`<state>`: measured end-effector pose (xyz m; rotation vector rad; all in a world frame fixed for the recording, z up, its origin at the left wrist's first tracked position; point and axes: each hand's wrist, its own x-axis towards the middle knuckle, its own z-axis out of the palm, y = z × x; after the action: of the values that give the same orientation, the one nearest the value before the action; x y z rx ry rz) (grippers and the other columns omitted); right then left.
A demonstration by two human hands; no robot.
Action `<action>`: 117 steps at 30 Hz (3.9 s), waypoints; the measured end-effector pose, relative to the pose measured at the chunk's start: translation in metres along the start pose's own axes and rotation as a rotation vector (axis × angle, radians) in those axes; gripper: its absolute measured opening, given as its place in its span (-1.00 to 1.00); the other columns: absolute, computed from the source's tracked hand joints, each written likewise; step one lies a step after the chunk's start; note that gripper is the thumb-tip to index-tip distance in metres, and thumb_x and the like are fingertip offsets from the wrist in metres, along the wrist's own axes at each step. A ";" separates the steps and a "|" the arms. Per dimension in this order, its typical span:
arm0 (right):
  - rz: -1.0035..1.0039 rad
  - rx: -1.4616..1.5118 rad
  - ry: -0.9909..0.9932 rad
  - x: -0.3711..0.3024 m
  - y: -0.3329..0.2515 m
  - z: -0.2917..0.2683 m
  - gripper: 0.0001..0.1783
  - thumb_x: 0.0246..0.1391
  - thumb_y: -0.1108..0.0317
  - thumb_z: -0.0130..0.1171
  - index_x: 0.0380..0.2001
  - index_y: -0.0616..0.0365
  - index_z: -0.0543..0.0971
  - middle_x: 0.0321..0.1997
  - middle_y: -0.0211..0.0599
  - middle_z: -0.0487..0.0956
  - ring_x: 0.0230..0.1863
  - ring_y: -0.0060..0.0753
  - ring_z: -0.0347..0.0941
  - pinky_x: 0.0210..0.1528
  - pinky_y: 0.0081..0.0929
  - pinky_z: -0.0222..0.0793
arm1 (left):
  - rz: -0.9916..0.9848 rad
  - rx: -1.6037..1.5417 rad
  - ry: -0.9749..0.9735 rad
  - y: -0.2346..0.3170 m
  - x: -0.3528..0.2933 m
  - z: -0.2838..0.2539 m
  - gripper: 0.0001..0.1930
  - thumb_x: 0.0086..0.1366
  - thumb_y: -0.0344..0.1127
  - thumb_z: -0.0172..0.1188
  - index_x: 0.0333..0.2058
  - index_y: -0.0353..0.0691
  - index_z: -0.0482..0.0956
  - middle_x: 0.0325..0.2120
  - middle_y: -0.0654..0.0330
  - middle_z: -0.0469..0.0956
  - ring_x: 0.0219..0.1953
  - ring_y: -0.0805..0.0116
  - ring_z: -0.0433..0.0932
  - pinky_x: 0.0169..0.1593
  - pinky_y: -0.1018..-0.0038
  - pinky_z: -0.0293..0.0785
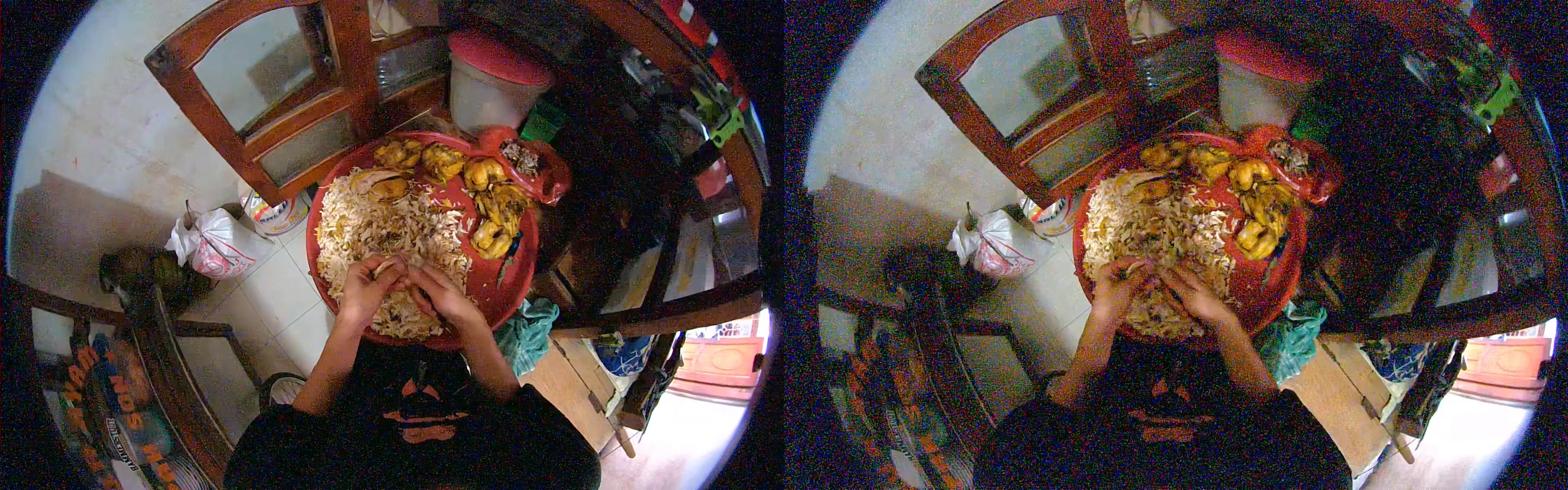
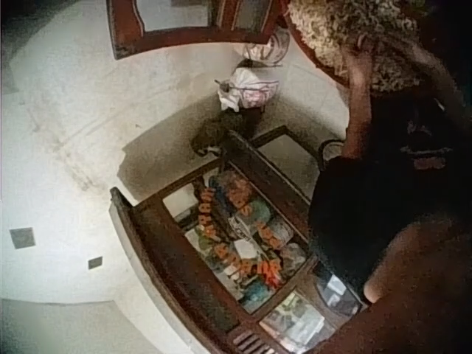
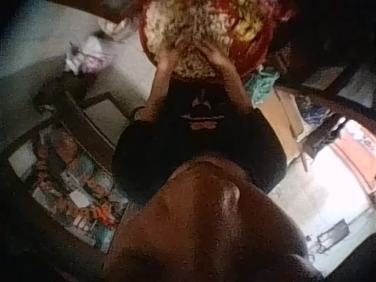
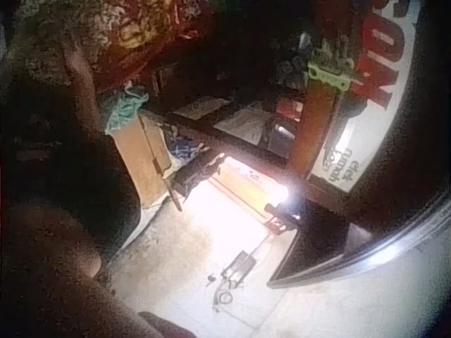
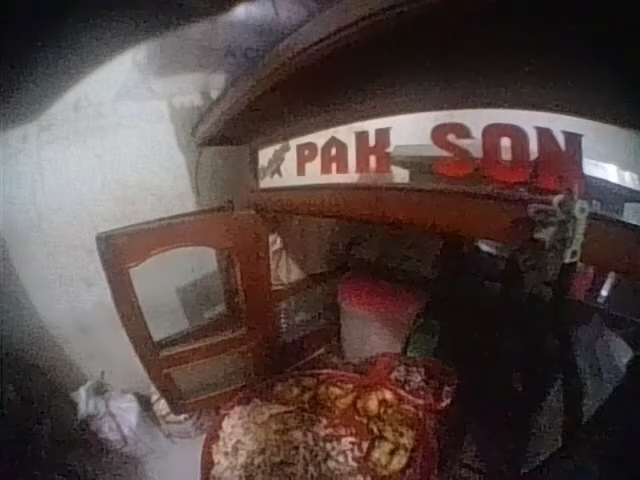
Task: Shredding cooked chicken by hand into a large tray.
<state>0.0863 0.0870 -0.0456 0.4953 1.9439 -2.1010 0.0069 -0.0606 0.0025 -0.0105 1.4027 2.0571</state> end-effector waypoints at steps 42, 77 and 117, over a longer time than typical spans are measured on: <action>0.084 -0.043 0.315 -0.017 -0.050 -0.064 -0.45 0.23 0.08 -0.22 0.20 0.12 0.14 -0.78 -0.56 0.17 -0.79 -0.71 0.03 -0.75 -0.71 0.02 | 0.280 1.301 -0.244 -0.013 0.016 0.018 -0.71 -0.01 -0.38 0.11 -0.24 -0.22 0.49 -0.29 -0.05 0.44 -0.27 -0.03 0.44 -0.18 0.18 0.41; 0.030 0.088 0.154 -0.026 -0.030 -0.024 -0.56 0.23 0.13 -0.20 0.11 0.08 0.28 -0.56 -0.47 0.33 -0.57 -0.64 0.20 -0.50 -0.66 0.12 | -0.056 -0.177 -0.052 -0.013 0.020 0.009 -0.58 0.08 -0.57 0.13 -0.03 -0.29 0.34 -0.22 0.21 0.47 -0.22 0.45 0.45 -0.17 0.58 0.39; -0.157 -0.278 0.316 -0.005 -0.010 -0.009 -0.71 0.22 0.19 -0.18 -0.24 0.20 0.39 -0.71 -0.50 0.21 -0.68 -0.62 0.10 -0.64 -0.57 0.03 | 0.020 -0.280 0.120 -0.013 0.011 0.025 -0.75 0.05 -0.61 0.18 -0.36 -0.23 0.30 -0.50 0.17 0.51 -0.46 0.40 0.51 -0.34 0.48 0.52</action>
<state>0.0882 0.0969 -0.0348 0.6683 2.4800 -1.8834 0.0128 -0.0315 -0.0016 -0.2411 1.1757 2.2860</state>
